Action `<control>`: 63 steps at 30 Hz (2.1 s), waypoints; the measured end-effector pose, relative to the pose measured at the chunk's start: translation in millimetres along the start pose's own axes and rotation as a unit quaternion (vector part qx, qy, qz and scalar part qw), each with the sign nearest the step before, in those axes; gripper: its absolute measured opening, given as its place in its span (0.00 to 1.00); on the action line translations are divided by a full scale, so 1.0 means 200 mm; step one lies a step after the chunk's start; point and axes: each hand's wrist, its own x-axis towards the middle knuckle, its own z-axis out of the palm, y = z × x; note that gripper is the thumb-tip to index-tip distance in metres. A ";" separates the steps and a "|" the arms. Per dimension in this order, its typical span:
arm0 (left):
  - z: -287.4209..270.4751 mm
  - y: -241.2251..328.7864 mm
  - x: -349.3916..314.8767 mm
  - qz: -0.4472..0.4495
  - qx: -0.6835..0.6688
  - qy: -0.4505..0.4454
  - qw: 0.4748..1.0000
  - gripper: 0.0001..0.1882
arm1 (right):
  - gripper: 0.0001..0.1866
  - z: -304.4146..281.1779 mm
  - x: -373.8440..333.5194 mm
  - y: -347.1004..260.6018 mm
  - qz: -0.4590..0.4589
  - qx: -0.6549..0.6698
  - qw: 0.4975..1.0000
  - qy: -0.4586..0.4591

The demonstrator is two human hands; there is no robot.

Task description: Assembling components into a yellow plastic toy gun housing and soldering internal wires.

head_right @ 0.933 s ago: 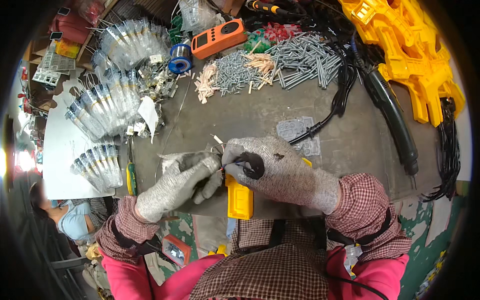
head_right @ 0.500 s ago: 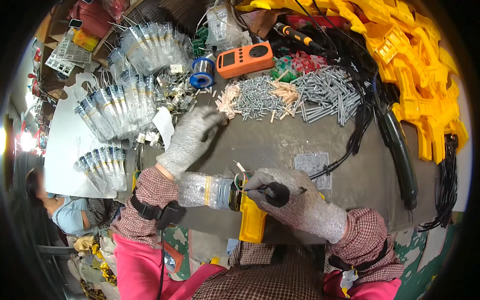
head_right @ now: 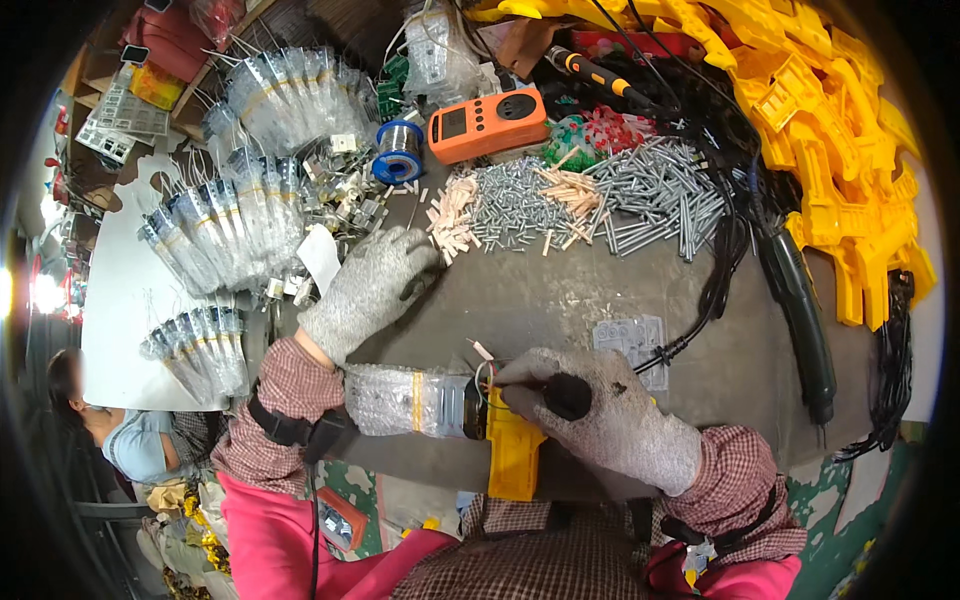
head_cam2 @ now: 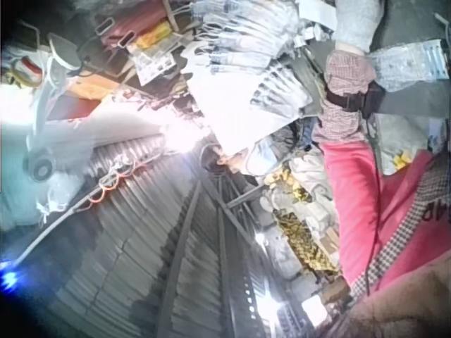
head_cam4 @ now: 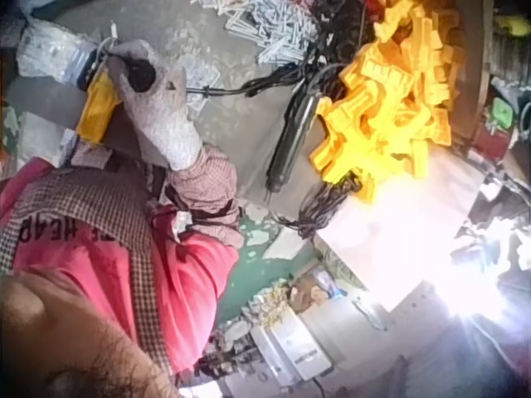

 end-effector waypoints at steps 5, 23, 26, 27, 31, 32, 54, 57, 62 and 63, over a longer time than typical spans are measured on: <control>0.01 0.08 0.06 -0.077 -0.030 0.032 0.996 0.11 | 0.07 -0.02 0.00 0.01 0.064 0.073 0.995 -0.013; -0.08 0.68 -0.28 -0.141 -0.518 0.181 0.824 0.10 | 0.07 0.01 -0.01 0.07 -0.071 0.013 0.997 -0.003; -0.09 0.68 -0.26 -0.079 -0.470 0.190 0.858 0.11 | 0.07 0.01 -0.02 0.06 -0.074 0.006 0.997 -0.007; -0.10 0.69 -0.25 -0.080 -0.470 0.189 0.859 0.11 | 0.07 0.01 -0.02 0.06 -0.080 -0.010 0.997 -0.009; -0.10 0.71 -0.23 -0.069 -0.418 0.177 0.888 0.12 | 0.07 -0.02 -0.03 0.06 -0.045 0.031 0.998 -0.026; -0.10 0.71 -0.23 -0.066 -0.429 0.177 0.883 0.12 | 0.07 -0.03 -0.02 0.13 -0.064 0.071 0.995 -0.040; 0.16 0.48 -0.20 -0.095 -0.410 0.166 0.892 0.08 | 0.11 -0.07 0.03 0.04 -0.154 -0.172 0.973 -0.005; 0.11 0.56 -0.18 -0.117 -0.436 0.236 0.860 0.06 | 0.13 -0.09 0.03 0.11 -0.235 -0.213 0.948 0.040; 0.11 0.54 -0.20 -0.039 -0.351 0.281 0.892 0.05 | 0.19 0.04 0.15 -0.08 -0.227 -0.278 0.931 0.071; 0.09 0.54 -0.20 -0.059 -0.364 0.249 0.896 0.04 | 0.18 0.05 0.19 -0.07 -0.262 -0.315 0.912 0.018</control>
